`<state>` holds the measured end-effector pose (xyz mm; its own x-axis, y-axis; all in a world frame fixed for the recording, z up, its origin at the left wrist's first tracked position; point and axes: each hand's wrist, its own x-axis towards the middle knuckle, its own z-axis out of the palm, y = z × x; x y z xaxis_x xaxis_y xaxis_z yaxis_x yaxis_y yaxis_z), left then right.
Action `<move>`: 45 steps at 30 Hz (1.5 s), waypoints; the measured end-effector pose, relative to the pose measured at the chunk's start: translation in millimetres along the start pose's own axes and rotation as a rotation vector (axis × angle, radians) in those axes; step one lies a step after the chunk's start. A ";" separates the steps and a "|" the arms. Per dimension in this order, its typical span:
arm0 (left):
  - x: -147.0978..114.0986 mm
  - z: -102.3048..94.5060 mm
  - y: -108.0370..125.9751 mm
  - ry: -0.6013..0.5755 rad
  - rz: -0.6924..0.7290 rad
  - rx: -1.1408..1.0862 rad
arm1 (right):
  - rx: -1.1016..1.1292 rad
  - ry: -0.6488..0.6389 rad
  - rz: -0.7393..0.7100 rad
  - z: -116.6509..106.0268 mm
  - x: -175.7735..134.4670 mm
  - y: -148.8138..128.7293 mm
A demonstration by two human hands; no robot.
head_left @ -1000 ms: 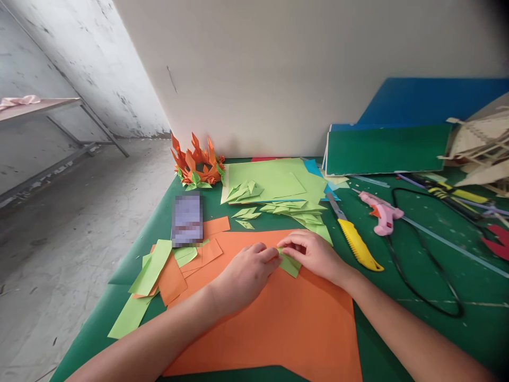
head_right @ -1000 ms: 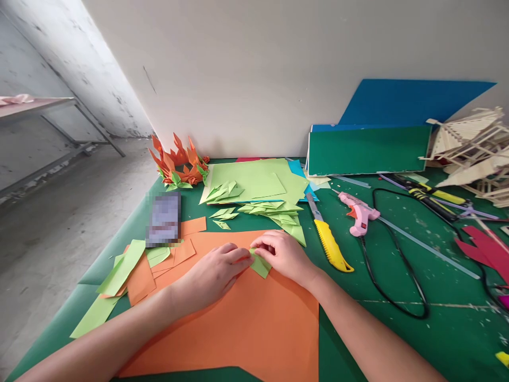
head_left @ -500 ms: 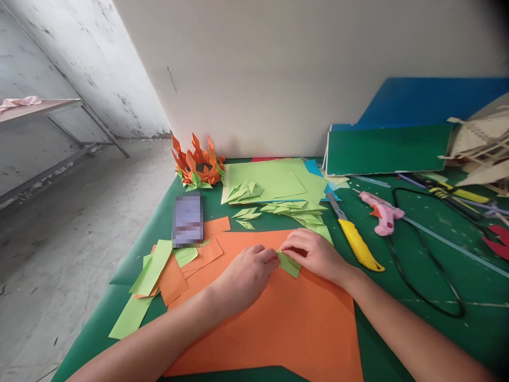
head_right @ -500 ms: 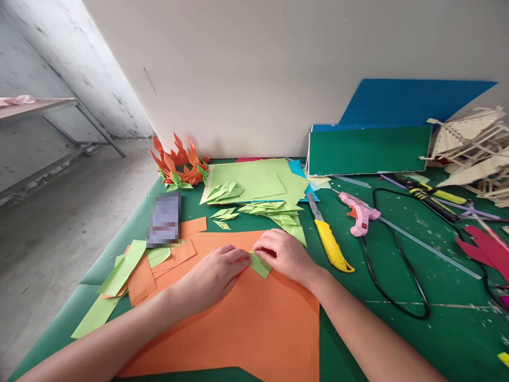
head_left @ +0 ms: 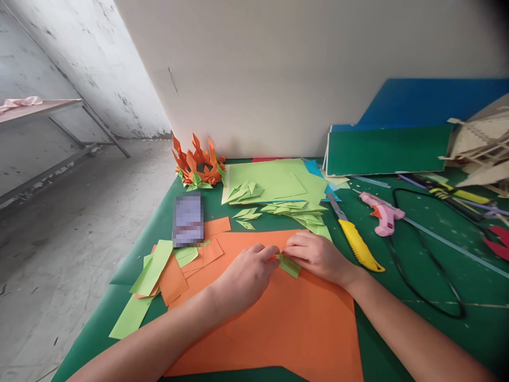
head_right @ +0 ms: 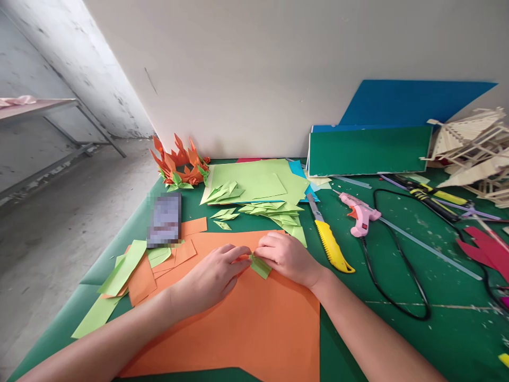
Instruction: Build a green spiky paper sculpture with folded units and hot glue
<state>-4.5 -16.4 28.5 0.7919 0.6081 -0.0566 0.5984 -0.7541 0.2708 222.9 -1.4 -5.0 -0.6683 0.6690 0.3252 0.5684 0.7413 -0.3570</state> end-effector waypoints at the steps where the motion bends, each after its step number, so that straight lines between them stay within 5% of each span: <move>1: 0.1 -0.3 0.1 -0.004 0.002 0.003 | -0.007 -0.002 -0.002 -0.5 0.1 -0.3; 29: -0.1 2.2 5.6 -0.130 -0.053 0.152 | 0.005 -0.052 -0.004 -8.5 0.3 -2.3; 45: 1.0 6.7 9.0 -0.137 -0.096 0.232 | 0.015 0.102 0.081 0.8 1.1 -3.8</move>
<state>2.5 -24.3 24.5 0.7302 0.6518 -0.2050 0.6705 -0.7413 0.0314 219.6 -3.6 -4.0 -0.5676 0.7295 0.3815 0.6109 0.6839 -0.3989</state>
